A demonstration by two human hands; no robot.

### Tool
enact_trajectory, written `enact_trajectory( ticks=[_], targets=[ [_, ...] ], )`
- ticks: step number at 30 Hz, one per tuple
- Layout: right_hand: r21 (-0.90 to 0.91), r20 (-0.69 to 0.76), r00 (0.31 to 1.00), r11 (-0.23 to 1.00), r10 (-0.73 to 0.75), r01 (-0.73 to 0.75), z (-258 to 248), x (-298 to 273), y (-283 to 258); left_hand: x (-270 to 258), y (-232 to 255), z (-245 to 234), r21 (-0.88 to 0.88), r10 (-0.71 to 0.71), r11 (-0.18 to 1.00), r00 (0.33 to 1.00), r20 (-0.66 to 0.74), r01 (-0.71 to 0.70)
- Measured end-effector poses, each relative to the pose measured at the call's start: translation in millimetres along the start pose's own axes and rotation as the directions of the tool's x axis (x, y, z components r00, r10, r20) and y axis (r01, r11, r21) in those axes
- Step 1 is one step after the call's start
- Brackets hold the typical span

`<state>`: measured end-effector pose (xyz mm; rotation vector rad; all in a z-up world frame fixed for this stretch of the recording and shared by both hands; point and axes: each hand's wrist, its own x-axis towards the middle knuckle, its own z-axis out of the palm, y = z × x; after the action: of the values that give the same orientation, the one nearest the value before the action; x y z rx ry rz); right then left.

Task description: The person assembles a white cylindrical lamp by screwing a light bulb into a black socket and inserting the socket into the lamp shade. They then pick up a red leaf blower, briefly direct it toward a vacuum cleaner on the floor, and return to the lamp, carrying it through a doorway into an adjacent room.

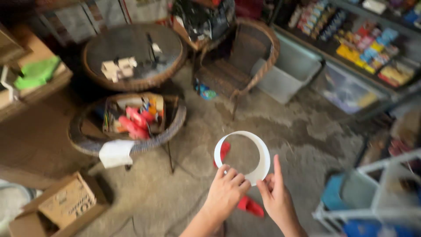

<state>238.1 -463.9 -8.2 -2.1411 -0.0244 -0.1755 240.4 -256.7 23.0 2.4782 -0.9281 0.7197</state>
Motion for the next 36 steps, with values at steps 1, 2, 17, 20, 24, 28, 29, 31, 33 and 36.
enact_trajectory(
  ticks=[1,2,17,20,24,28,29,31,33,36],
  targets=[
    [-0.061,0.021,0.99,0.989,-0.137,0.138,-3,24,-9,17,-17,6,0.022,-0.009,1.0,1.0,0.017,0.009],
    [-0.118,0.049,0.962,0.955,-0.269,0.273,-5,49,-17,34,-35,11,0.044,-0.019,0.999,0.999,0.033,0.018],
    [0.057,0.16,0.861,0.875,-0.483,0.48,82,334,-7,169,-191,58,0.234,-0.375,0.867,0.885,-0.274,0.44],
    [0.096,0.213,0.83,0.856,-0.515,0.507,115,424,7,199,-242,96,0.171,-0.472,0.783,0.751,-0.462,0.598],
    [0.11,0.322,0.793,0.853,-0.516,0.511,137,540,-1,235,-303,140,-0.085,-0.669,0.616,0.463,-0.582,0.783],
    [0.067,0.38,0.763,0.838,-0.523,0.541,150,647,-6,269,-349,181,-0.286,-0.776,0.444,0.204,-0.597,0.849],
    [0.072,0.395,0.759,0.841,-0.517,0.536,157,671,-9,279,-360,187,-0.31,-0.782,0.429,0.177,-0.598,0.848],
    [0.077,0.416,0.741,0.832,-0.527,0.549,181,714,-13,290,-379,195,-0.336,-0.793,0.408,0.147,-0.591,0.849],
    [0.069,0.428,0.717,0.811,-0.55,0.581,211,752,-14,294,-398,202,-0.347,-0.81,0.391,0.14,-0.569,0.852],
    [0.103,0.453,0.703,0.816,-0.548,0.569,269,802,-16,290,-431,206,-0.359,-0.799,0.38,0.107,-0.591,0.853]
  ],
)
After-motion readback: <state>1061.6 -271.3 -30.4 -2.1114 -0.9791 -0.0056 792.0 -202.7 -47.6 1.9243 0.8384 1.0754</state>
